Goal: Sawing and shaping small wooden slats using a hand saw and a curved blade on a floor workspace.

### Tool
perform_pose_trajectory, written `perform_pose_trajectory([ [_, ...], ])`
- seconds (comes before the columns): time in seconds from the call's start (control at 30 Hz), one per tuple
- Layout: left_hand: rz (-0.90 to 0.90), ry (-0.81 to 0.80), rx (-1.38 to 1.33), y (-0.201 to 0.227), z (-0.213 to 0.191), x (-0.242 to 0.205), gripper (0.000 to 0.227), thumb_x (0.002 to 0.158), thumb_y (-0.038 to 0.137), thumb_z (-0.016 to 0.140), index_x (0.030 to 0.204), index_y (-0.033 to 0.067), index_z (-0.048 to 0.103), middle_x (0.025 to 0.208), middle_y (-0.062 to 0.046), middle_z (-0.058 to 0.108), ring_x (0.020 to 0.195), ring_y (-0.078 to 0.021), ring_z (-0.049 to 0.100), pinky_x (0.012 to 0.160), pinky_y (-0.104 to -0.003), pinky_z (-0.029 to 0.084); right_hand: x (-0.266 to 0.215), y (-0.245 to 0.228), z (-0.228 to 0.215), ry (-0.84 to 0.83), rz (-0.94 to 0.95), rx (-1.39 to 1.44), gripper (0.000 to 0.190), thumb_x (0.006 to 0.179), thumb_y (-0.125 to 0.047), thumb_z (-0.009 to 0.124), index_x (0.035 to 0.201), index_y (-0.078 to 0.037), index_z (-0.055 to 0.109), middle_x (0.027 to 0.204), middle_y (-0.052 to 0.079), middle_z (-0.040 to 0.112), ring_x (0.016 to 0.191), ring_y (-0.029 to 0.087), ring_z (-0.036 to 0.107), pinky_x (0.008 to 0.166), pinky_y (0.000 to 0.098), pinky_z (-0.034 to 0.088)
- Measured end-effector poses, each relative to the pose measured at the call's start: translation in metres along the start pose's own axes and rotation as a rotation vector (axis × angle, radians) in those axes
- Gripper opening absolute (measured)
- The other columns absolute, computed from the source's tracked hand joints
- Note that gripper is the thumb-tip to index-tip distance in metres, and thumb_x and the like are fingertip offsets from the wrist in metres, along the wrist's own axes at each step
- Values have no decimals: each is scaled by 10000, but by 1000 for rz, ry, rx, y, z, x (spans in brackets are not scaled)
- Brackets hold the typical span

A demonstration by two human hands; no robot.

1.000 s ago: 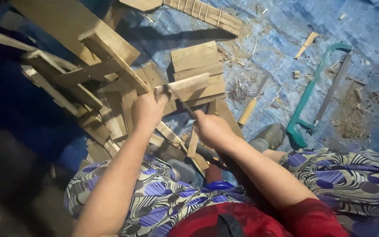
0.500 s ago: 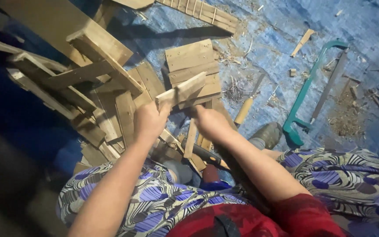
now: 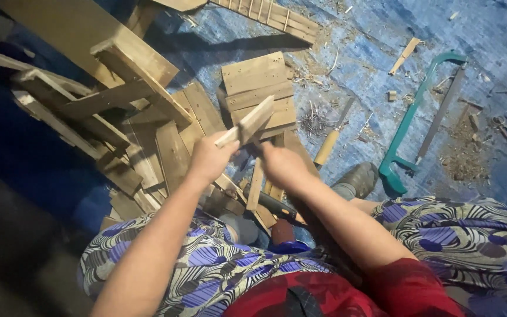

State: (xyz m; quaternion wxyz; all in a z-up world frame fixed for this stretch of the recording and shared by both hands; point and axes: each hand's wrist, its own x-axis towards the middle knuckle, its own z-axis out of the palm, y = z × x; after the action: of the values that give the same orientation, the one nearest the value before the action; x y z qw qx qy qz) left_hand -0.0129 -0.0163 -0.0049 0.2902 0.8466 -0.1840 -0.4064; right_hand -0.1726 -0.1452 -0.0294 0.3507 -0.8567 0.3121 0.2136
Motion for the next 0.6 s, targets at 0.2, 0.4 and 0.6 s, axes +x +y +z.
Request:
perform_pose_trajectory([
  [0.2, -3, 16, -249, 17, -7, -34, 437, 813, 144, 791, 1248, 139, 743, 863, -120, 804, 775, -154, 781, 757, -279, 593, 1, 14, -7, 96, -61, -94, 341, 939, -233, 577, 1231, -56, 584, 923, 206, 743, 899, 420, 759, 770, 541, 606],
  [0.4, -33, 33, -248, 3, -15, -26, 420, 813, 128, 790, 1232, 146, 755, 861, -143, 799, 782, -171, 787, 719, -286, 615, -26, -11, 0, 264, -136, -193, 214, 964, -170, 484, 1064, -31, 611, 755, 198, 716, 717, 410, 762, 644, 507, 599],
  [0.6, -9, 40, -203, 30, -31, -49, 396, 823, 155, 804, 1214, 108, 761, 840, -129, 788, 781, -199, 765, 754, -310, 562, 1, 22, -6, 178, -96, -90, 278, 963, -211, 507, 1166, -29, 560, 859, 220, 721, 832, 456, 749, 713, 583, 592],
])
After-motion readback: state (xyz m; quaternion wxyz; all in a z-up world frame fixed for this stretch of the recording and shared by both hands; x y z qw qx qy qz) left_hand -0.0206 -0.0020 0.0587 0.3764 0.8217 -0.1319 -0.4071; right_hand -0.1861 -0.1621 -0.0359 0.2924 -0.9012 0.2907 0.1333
